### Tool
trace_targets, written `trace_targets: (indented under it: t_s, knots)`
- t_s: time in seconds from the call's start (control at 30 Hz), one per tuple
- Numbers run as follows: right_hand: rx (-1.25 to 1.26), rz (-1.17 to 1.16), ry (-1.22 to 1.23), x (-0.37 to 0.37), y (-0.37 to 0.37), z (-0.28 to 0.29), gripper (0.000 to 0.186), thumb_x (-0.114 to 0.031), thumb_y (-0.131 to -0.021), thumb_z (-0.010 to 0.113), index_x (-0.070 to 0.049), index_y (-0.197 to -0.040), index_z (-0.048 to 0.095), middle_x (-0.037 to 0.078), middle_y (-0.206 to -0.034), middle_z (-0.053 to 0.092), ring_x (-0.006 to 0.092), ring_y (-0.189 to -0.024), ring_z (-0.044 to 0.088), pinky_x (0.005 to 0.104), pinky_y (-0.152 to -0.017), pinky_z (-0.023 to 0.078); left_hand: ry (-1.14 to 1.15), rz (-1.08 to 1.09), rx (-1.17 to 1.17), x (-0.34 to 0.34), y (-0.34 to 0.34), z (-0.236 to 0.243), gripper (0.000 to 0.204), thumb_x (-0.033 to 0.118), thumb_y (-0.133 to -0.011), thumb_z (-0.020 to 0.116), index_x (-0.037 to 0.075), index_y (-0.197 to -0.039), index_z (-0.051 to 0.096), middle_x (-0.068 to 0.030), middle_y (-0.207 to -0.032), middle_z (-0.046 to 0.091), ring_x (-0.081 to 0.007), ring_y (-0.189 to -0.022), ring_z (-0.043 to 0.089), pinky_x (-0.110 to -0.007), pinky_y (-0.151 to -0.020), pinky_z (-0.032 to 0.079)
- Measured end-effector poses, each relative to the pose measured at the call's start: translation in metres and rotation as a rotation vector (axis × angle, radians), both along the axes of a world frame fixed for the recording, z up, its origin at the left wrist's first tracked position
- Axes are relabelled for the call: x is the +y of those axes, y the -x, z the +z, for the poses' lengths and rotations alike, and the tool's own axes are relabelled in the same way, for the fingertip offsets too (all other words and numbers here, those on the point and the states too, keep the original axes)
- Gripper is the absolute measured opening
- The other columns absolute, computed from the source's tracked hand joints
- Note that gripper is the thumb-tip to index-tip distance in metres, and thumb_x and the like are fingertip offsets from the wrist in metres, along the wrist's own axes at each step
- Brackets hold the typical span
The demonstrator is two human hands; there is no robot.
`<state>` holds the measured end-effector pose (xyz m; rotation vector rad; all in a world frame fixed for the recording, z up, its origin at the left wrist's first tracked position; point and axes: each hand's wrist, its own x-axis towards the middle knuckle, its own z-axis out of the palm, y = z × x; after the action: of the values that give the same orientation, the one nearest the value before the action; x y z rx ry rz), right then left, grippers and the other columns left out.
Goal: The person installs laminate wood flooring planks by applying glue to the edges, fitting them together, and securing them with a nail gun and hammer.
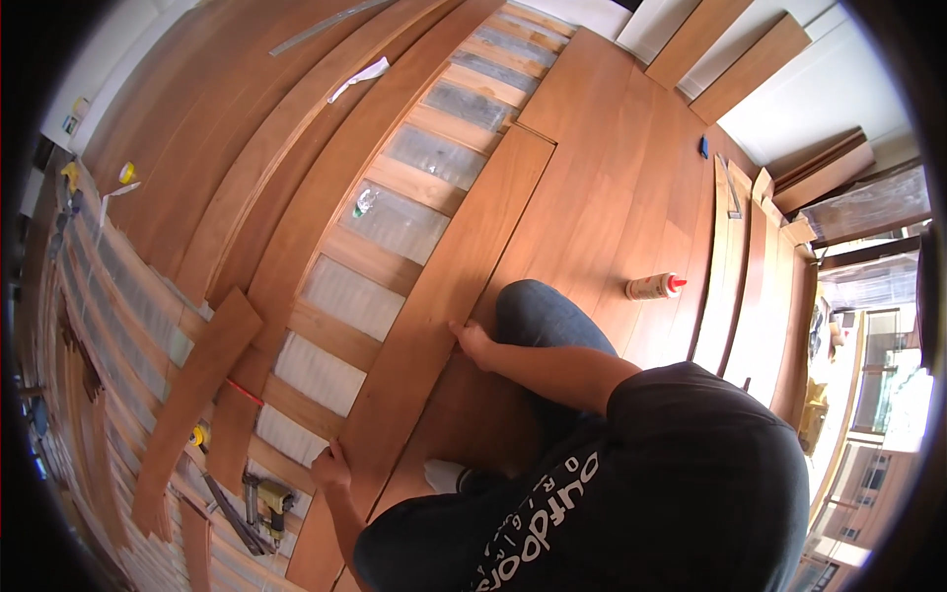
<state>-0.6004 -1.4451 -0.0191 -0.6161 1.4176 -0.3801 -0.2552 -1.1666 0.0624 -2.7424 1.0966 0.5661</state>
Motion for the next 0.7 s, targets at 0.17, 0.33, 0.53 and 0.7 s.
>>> trace_targets:
  t_s: [0.17, 0.33, 0.53, 0.7]
  knots:
    - [0.135, -0.084, 0.149, -0.005, 0.0, -0.001, 0.051, -0.043, -0.103, 0.058, -0.002, -0.133, 0.059, 0.011, -0.117, 0.069, 0.0232, -0.097, 0.066, 0.0398, -0.081, 0.054, 0.038, -0.01, 0.055, -0.002, 0.012, -0.011, 0.065, 0.056, -0.105, 0.038, 0.008, -0.094, 0.081, -0.0226, -0.088, 0.075, -0.0447, -0.085, 0.071, -0.055, -0.079, 0.056]
    - [0.106, 0.586, -0.05, 0.012, 0.02, 0.038, 0.047, -0.044, -0.103, 0.057, 0.0, -0.118, 0.068, 0.014, -0.103, 0.075, 0.0295, -0.09, 0.071, 0.0424, -0.084, 0.054, 0.011, -0.01, 0.039, -0.001, 0.014, -0.019, 0.063, 0.055, -0.105, 0.039, 0.008, -0.095, 0.081, -0.0231, -0.088, 0.075, -0.0448, -0.084, 0.071, -0.057, -0.077, 0.056]
    - [0.144, 1.196, 0.315, 0.043, 0.026, 0.067, 0.047, -0.045, -0.103, 0.057, -0.002, -0.095, 0.073, 0.02, -0.092, 0.075, 0.0362, -0.089, 0.071, 0.0436, -0.085, 0.055, 0.038, -0.031, 0.016, -0.002, 0.013, -0.039, 0.062, 0.05, -0.105, 0.041, 0.004, -0.089, 0.079, -0.026, -0.083, 0.072, -0.0474, -0.08, 0.07, -0.057, -0.076, 0.056]
    - [0.111, 1.133, 0.387, 0.03, 0.024, 0.091, 0.039, -0.039, -0.102, 0.06, -0.002, -0.101, 0.071, 0.02, -0.095, 0.073, 0.0394, -0.091, 0.069, 0.0452, -0.088, 0.054, 0.011, -0.065, 0.047, -0.001, 0.005, -0.057, 0.067, 0.05, -0.106, 0.039, 0.001, -0.085, 0.077, -0.0284, -0.081, 0.071, -0.049, -0.08, 0.07, -0.058, -0.076, 0.056]
